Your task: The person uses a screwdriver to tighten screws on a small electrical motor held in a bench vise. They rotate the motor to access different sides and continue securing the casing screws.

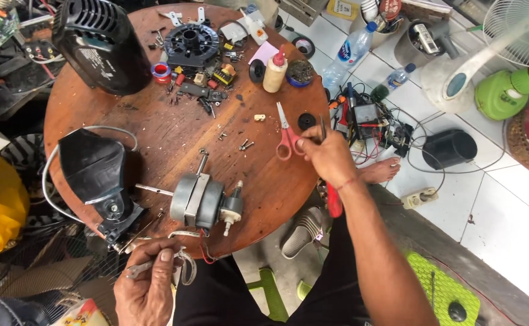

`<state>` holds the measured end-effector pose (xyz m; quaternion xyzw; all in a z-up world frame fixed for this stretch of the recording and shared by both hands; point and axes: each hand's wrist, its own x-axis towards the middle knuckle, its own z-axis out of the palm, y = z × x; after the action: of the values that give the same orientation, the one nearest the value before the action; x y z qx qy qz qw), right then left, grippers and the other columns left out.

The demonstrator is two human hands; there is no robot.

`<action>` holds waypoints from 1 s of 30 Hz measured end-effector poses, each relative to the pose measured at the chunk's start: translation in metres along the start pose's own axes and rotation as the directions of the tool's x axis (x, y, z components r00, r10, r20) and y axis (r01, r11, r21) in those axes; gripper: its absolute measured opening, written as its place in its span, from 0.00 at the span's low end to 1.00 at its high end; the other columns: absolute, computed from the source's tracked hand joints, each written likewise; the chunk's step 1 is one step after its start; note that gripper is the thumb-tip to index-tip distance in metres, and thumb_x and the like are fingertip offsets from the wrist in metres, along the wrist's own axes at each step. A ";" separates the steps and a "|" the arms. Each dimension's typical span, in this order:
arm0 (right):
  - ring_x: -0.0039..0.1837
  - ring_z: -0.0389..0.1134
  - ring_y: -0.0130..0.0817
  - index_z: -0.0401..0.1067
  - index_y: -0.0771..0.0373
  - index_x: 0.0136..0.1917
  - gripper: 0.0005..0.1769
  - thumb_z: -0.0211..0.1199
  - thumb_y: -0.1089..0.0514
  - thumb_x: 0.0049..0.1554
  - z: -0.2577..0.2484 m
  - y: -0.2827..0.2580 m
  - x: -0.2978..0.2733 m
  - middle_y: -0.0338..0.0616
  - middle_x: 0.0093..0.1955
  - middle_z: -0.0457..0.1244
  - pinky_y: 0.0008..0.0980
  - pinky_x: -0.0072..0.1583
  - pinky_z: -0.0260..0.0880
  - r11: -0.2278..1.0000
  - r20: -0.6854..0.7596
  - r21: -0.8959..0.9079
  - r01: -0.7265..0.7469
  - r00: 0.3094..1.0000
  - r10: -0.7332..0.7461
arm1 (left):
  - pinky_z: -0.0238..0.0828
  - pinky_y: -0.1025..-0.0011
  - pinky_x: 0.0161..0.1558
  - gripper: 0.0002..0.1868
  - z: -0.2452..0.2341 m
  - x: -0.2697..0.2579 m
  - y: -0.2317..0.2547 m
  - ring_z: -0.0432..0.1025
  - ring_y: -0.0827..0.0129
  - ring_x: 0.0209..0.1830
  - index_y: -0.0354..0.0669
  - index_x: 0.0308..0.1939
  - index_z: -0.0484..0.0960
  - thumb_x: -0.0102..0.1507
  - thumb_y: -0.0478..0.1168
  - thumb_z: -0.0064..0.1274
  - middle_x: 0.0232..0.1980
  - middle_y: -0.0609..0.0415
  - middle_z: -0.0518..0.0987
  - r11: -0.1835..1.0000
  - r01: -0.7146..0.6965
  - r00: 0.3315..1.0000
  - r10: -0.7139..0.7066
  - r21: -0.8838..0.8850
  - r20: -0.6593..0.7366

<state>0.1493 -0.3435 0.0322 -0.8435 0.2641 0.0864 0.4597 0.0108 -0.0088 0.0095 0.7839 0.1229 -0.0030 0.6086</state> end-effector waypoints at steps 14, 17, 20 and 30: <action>0.25 0.68 0.23 0.65 0.48 0.74 0.41 0.73 0.43 0.50 0.064 0.035 -0.096 0.53 0.72 0.62 0.40 0.66 0.73 0.843 0.242 -0.130 0.522 0.841 -0.483 | 0.82 0.74 0.46 0.12 0.000 0.013 -0.006 0.76 0.66 0.49 0.38 0.50 0.81 0.73 0.40 0.43 0.48 0.51 0.77 0.903 -0.405 0.892 0.425 0.141 -0.155; 0.79 0.56 0.47 0.56 0.57 0.79 0.52 0.74 0.39 0.50 0.083 0.031 -0.097 0.51 0.79 0.55 0.46 0.76 0.56 0.691 0.290 -0.217 0.690 0.721 -0.629 | 0.85 0.75 0.46 0.12 0.006 0.010 -0.010 0.80 0.68 0.45 0.37 0.50 0.83 0.70 0.39 0.49 0.48 0.51 0.79 0.958 -0.284 0.948 0.276 -0.034 -0.158; 0.79 0.54 0.53 0.52 0.58 0.80 0.53 0.76 0.45 0.51 0.090 0.016 -0.093 0.52 0.79 0.53 0.52 0.74 0.59 0.667 0.344 -0.189 0.721 0.685 -0.642 | 0.86 0.70 0.53 0.15 0.006 0.007 -0.007 0.86 0.60 0.45 0.33 0.53 0.81 0.69 0.41 0.48 0.53 0.45 0.83 0.960 -0.192 0.977 0.167 -0.204 -0.133; 0.70 0.62 0.47 0.54 0.50 0.80 0.52 0.73 0.41 0.50 0.097 -0.019 -0.094 0.41 0.71 0.55 0.50 0.65 0.66 0.804 0.429 -0.312 0.505 0.830 -0.355 | 0.82 0.61 0.57 0.20 0.026 0.027 -0.010 0.83 0.51 0.46 0.25 0.54 0.78 0.64 0.39 0.55 0.51 0.34 0.85 0.750 -0.021 0.977 -0.125 -0.661 -0.173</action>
<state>0.0887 -0.2216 0.0280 -0.9297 -0.0481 0.1804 0.3175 0.0384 -0.0261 -0.0106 0.5110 0.2003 0.1049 0.8293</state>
